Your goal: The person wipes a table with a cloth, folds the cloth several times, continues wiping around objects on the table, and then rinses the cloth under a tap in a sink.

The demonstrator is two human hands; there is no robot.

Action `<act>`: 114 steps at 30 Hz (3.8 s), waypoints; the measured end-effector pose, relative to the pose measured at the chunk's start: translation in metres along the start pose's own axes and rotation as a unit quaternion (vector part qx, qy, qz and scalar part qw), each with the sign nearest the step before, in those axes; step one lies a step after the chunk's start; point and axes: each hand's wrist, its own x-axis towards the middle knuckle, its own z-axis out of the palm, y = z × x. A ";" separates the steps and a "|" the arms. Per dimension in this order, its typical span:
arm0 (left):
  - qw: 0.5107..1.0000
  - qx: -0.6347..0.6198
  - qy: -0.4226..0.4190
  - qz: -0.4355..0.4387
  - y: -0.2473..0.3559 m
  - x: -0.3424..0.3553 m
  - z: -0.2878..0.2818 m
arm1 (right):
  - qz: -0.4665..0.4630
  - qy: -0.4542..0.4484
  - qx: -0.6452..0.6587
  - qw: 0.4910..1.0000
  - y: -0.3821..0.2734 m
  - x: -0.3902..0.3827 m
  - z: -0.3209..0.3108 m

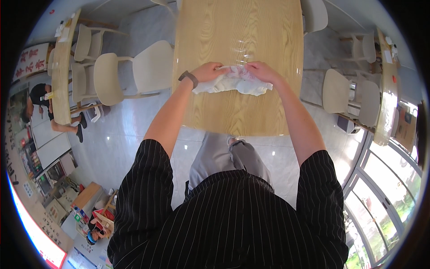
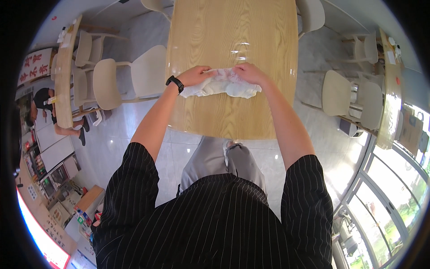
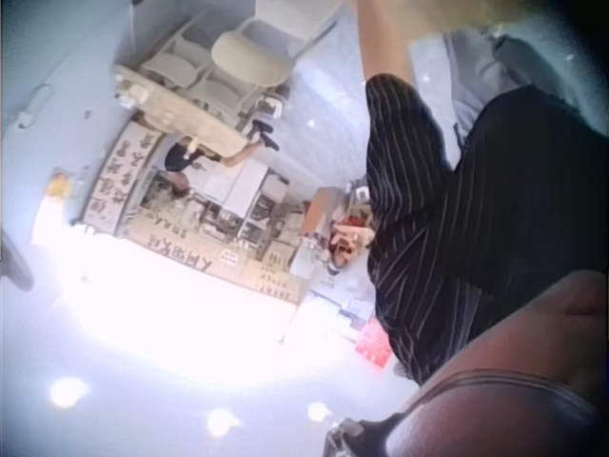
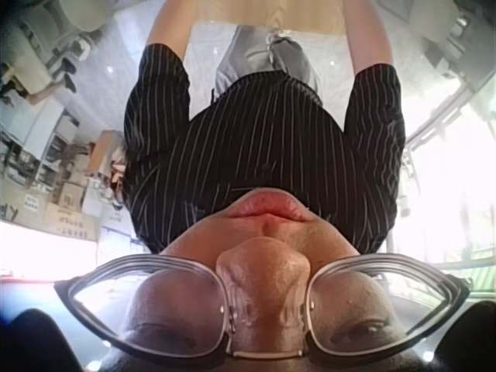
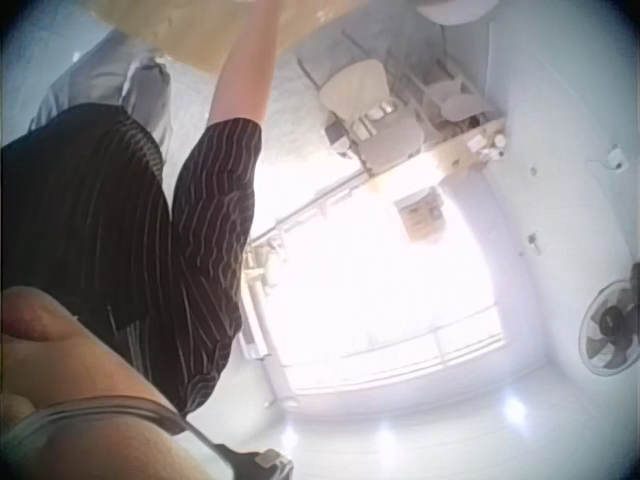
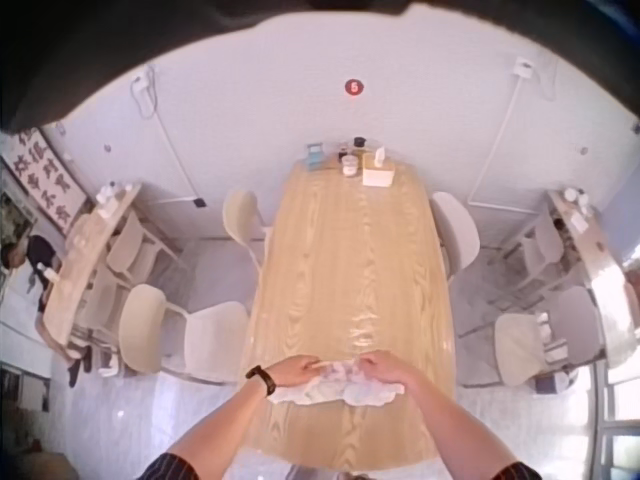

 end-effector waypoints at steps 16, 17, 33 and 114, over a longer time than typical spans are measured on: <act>0.918 0.264 0.267 0.125 -0.077 -0.016 -0.041 | -0.117 0.179 -0.230 0.949 -0.003 0.022 0.006; 0.921 0.262 0.263 0.114 -0.083 -0.015 -0.041 | -0.102 0.179 -0.245 0.947 0.003 0.022 0.006; 0.854 -0.515 0.059 -0.049 0.029 0.010 -0.015 | 0.098 0.261 0.221 0.935 0.026 0.031 0.000; 0.894 0.143 0.408 0.120 -0.060 -0.071 0.286 | 0.158 0.437 0.234 0.854 0.092 -0.292 0.150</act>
